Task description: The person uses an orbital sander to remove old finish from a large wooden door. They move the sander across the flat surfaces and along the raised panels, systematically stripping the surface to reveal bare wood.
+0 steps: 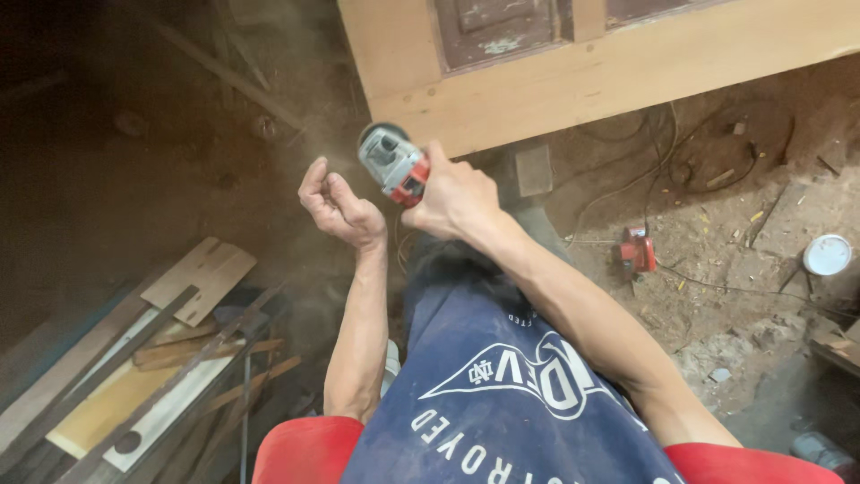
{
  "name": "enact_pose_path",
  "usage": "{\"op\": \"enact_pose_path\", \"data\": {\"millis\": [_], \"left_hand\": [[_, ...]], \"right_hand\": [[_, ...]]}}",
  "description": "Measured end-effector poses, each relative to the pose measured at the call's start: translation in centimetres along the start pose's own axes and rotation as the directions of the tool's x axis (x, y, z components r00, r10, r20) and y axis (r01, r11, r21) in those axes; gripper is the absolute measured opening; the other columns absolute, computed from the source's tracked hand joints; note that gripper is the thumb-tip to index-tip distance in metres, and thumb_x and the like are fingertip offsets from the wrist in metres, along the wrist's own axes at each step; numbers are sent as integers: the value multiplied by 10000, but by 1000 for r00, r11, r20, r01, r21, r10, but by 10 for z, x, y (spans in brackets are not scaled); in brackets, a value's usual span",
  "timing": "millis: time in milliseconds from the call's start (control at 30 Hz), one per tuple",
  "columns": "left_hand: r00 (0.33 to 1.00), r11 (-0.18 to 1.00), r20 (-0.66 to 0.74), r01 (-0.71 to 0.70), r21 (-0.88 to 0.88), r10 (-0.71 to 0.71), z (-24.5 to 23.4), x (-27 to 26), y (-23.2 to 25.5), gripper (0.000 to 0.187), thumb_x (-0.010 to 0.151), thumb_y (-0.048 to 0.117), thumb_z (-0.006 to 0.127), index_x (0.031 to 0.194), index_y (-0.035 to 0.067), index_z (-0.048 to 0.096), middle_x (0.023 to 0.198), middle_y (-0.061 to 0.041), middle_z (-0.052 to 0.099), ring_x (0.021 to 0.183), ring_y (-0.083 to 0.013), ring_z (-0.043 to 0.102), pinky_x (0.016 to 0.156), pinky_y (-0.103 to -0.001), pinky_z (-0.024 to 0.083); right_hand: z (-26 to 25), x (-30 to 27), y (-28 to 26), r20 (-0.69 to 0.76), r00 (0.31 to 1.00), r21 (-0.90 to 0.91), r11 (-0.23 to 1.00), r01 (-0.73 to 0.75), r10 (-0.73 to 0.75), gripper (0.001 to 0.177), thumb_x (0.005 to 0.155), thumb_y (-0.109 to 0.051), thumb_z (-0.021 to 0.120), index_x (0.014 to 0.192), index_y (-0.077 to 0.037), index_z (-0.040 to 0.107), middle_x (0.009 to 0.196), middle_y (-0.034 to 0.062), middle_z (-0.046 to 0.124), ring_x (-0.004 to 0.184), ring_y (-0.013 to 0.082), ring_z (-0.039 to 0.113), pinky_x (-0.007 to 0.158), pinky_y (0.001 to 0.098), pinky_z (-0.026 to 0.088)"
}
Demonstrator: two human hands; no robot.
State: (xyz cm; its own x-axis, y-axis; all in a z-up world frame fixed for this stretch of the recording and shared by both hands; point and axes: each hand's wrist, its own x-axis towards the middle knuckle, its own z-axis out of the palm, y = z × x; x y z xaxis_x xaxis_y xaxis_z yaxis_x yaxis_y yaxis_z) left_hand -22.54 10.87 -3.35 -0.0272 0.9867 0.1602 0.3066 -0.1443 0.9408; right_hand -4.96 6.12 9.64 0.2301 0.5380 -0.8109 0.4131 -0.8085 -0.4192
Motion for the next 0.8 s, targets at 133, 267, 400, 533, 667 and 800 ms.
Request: {"op": "enact_pose_path", "data": {"millis": [133, 267, 400, 533, 667, 800], "left_hand": [[999, 999, -19, 25, -36, -26, 10, -2, 2, 225, 1053, 54, 533, 1254, -12, 607, 1288, -106, 606, 1142, -177, 587, 1023, -305, 473], [998, 993, -8, 53, -101, -54, 15, -11, 5, 234, 1059, 42, 537, 1281, -7, 591, 1303, -94, 588, 1146, -164, 589, 1022, -285, 481], [999, 993, 26, 46, -113, -44, 14, -17, 11, 217, 1058, 17, 548, 1267, -3, 602, 1318, -88, 585, 1156, -157, 599, 978, -262, 509], [999, 991, 7, 37, -129, -37, 14, -10, 15, 209, 1055, 12, 555, 1257, -6, 604, 1322, -96, 592, 1158, -159, 600, 964, -255, 510], [999, 990, -10, 42, -135, -44, 11, 5, 21, 212, 1053, 18, 554, 1259, -5, 598, 1315, -103, 593, 1171, -172, 594, 972, -265, 502], [1000, 999, 22, -6, -44, 7, 9, 14, 29, 197, 1063, 25, 565, 1258, 3, 589, 1309, -100, 595, 1195, -194, 598, 1034, -298, 504]], "right_hand": [[-6, -4, 23, 41, 996, -7, 997, -80, 80, 873, 653, -408, 821, 1377, -103, 441, 1071, 238, 723, 988, 419, 713, 864, 494, 570], [-38, -19, 82, -111, 980, 130, 980, -152, 167, 894, 612, -372, 874, 1358, -81, 477, 1153, 191, 711, 1035, 356, 704, 908, 447, 554], [-48, -28, 110, -242, 944, 314, 938, -145, 227, 779, 630, -327, 858, 1290, -43, 560, 1161, 173, 742, 1069, 297, 735, 959, 405, 558], [-28, -19, 79, -163, 969, 182, 971, -157, 187, 906, 600, -350, 872, 1374, -84, 481, 1151, 193, 716, 1051, 335, 716, 936, 421, 555], [-8, -7, 26, -14, 988, 25, 988, -154, 155, 936, 637, -374, 841, 1447, -147, 431, 1116, 218, 719, 1042, 398, 699, 929, 461, 547], [-23, 6, 12, -35, 990, 55, 989, -135, 137, 907, 639, -366, 854, 1417, -141, 446, 1118, 235, 700, 1053, 410, 682, 937, 465, 535]]}}
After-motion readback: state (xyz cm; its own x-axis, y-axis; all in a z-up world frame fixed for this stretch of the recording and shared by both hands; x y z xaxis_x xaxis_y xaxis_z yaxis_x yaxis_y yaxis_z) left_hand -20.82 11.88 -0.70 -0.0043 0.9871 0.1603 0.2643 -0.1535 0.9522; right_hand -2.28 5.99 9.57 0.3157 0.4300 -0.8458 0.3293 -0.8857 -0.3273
